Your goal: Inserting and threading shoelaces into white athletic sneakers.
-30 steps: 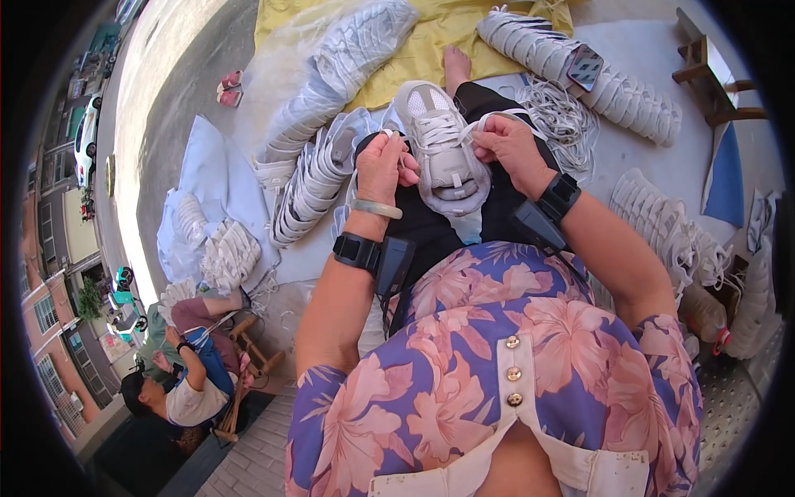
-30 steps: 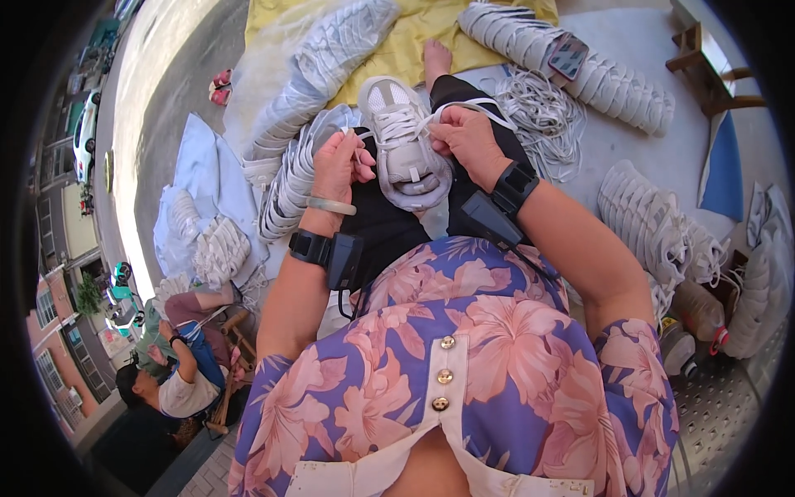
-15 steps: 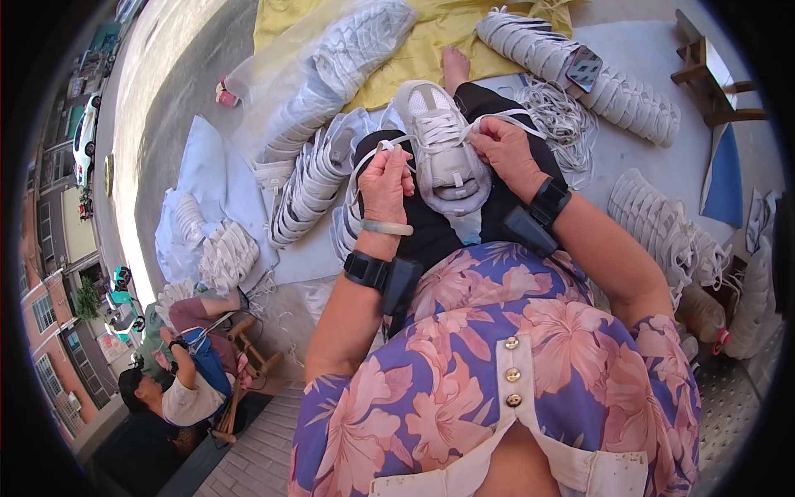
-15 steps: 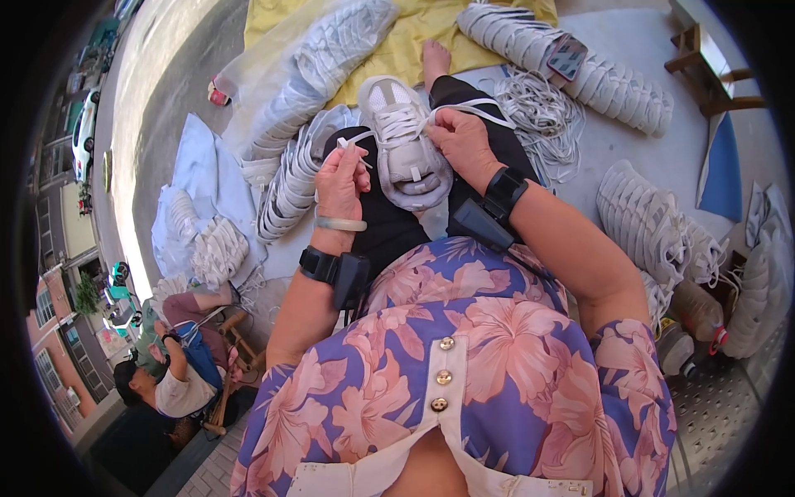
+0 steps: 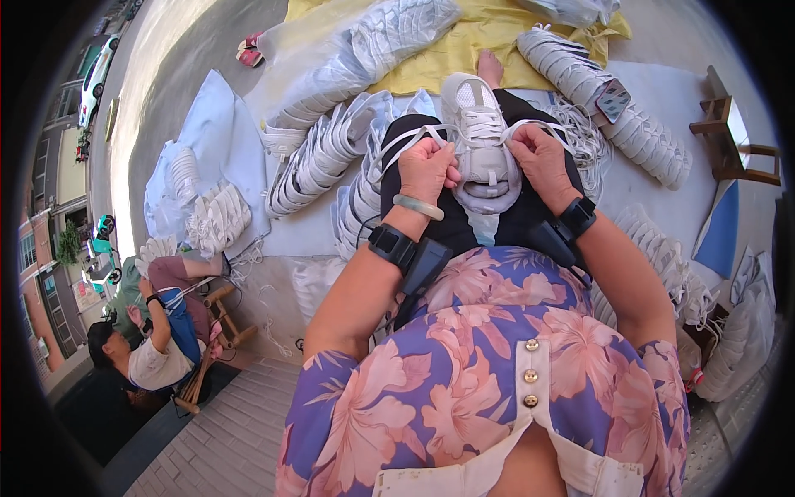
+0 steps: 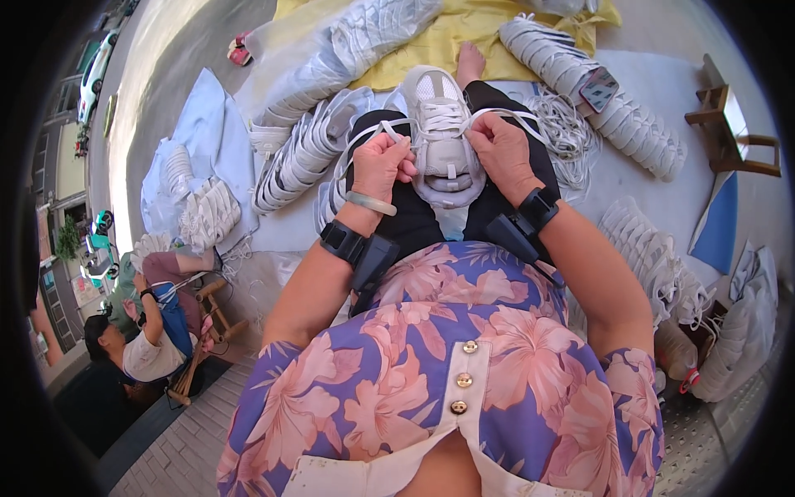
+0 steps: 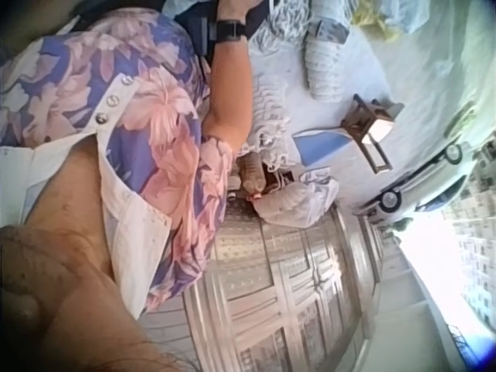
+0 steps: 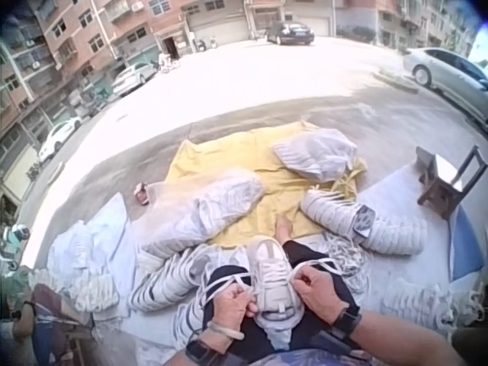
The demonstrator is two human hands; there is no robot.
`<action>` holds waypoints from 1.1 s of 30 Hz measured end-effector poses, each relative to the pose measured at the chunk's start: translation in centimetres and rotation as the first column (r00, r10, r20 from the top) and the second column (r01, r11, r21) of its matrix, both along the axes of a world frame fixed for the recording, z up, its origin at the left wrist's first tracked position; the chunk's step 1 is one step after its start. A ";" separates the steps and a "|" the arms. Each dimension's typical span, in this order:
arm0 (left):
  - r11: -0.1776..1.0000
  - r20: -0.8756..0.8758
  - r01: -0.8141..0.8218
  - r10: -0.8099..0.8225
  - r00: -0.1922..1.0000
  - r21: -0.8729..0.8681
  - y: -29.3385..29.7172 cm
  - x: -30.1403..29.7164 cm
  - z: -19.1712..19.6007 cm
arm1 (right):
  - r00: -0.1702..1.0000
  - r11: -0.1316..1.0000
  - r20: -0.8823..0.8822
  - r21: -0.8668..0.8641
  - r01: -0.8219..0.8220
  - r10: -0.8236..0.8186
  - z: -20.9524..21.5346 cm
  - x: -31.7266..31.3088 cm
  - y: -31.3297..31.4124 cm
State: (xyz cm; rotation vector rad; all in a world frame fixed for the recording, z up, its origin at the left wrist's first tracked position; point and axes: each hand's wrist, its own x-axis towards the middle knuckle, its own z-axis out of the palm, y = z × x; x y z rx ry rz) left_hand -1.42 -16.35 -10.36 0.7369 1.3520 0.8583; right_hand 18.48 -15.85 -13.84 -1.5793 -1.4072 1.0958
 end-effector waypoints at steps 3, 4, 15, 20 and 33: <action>0.999 -0.046 -0.028 0.030 0.999 0.039 0.7 0.4 -0.6 | 0.995 0.996 0.084 0.066 -0.057 0.051 1.8 -0.2 -0.4; 0.998 -0.076 -0.028 0.033 0.997 0.064 0.9 0.5 -0.9 | 0.988 0.994 0.123 0.040 -0.098 0.092 2.3 -0.2 -0.5; 0.854 -0.645 0.320 0.024 0.764 0.410 1.7 1.5 -2.8 | 0.982 0.980 0.033 -0.072 -0.185 0.187 1.8 0.6 -0.6; 0.846 -0.706 0.321 0.090 0.702 0.427 2.0 1.5 -2.0 | 0.977 0.978 0.108 -0.121 -0.171 0.185 2.0 1.0 -0.7; 0.736 -0.799 0.586 -0.104 0.592 0.338 -0.4 0.3 -0.5 | 0.766 0.763 0.587 0.359 -0.537 0.263 4.0 -3.5 0.2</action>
